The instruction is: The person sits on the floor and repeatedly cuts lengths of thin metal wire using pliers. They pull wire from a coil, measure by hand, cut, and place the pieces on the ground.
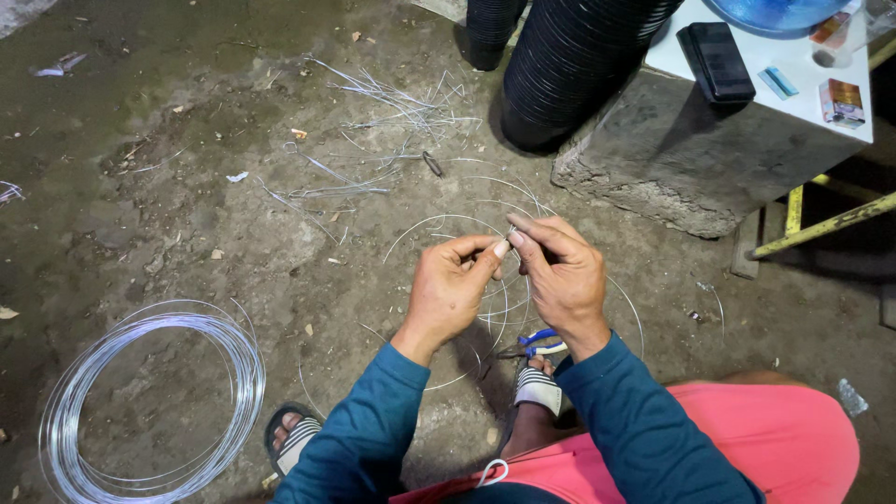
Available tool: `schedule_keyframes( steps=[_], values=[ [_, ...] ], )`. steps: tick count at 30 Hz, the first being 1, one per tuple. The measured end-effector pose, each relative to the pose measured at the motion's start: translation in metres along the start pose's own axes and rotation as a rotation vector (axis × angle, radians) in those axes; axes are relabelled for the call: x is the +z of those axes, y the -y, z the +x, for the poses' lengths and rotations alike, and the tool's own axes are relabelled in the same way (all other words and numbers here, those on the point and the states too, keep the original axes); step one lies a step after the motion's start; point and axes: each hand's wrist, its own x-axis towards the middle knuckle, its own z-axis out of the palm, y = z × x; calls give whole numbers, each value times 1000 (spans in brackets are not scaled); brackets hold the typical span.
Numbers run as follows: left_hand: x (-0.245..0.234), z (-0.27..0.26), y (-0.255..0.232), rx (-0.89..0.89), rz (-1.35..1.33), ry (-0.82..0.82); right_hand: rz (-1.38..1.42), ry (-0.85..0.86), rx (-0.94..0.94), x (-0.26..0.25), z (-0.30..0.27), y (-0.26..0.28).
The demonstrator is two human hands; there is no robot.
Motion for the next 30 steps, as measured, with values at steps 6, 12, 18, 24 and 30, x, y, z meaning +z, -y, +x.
schedule_keyframes(
  steps=[6, 12, 18, 24, 30],
  values=[
    [-2, 2, 14, -11, -7, 0, 16, 36, 38, -1, -2, -14],
    [-3, 11, 22, 39, -314, -91, 282, 234, 201, 7, -14, -43],
    [-23, 19, 24, 15, -638, -291, 74, 413, 296, 34, -43, -48],
    [-32, 18, 21, 1, -721, -287, 125, 380, 303, 45, -40, -42],
    [-40, 19, 25, 3, -690, -264, 90, 406, 380, 47, -40, -47]
  ],
)
